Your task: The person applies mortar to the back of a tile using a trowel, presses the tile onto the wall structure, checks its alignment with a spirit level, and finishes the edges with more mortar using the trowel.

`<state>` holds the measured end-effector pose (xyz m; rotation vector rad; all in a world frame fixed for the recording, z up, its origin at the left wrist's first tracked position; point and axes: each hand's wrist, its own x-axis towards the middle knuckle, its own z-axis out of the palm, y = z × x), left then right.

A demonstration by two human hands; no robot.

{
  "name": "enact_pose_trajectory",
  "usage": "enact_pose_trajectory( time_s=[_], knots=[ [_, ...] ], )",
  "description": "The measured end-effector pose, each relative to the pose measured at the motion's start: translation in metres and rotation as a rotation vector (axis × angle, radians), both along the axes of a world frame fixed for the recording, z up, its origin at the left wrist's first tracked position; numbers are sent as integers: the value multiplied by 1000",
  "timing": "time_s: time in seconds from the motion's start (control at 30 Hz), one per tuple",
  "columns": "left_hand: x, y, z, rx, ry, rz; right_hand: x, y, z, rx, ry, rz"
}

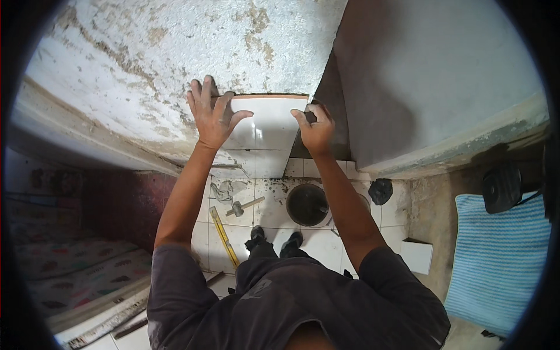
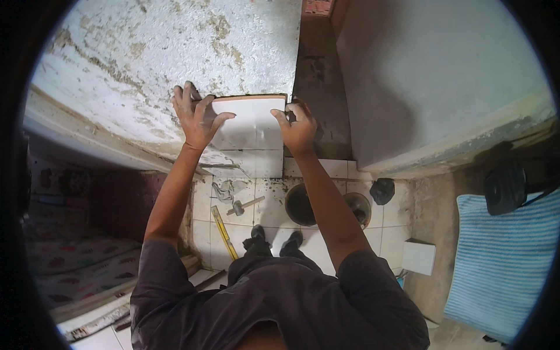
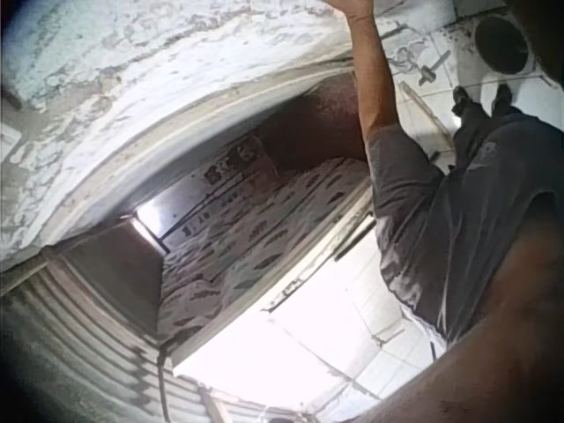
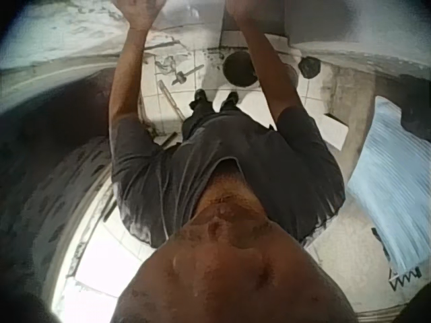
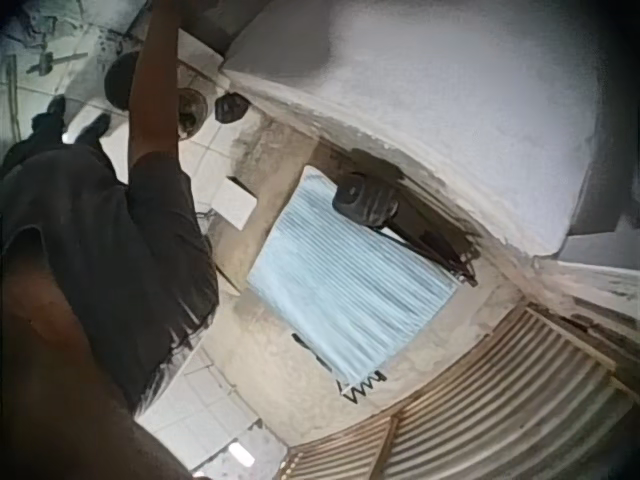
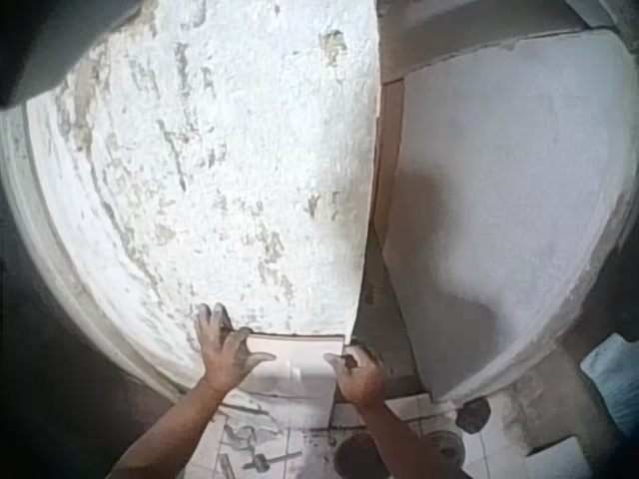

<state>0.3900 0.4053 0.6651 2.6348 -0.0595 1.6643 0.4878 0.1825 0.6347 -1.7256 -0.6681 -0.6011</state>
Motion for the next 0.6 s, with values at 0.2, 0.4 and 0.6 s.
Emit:
enact_pose_trajectory(
  time_s=[0.2, 0.4, 0.6],
  knots=[
    [-10, 7, -7, -46, -58, -19, 4, -4, -19, -45, -51, -125],
    [-19, 58, -82, -281, -132, -258, 16, 11, -30, 130, -128, -106],
    [19, 79, -111, -125, -335, -221, 15, 16, -49, 203, 27, 90]
  ],
)
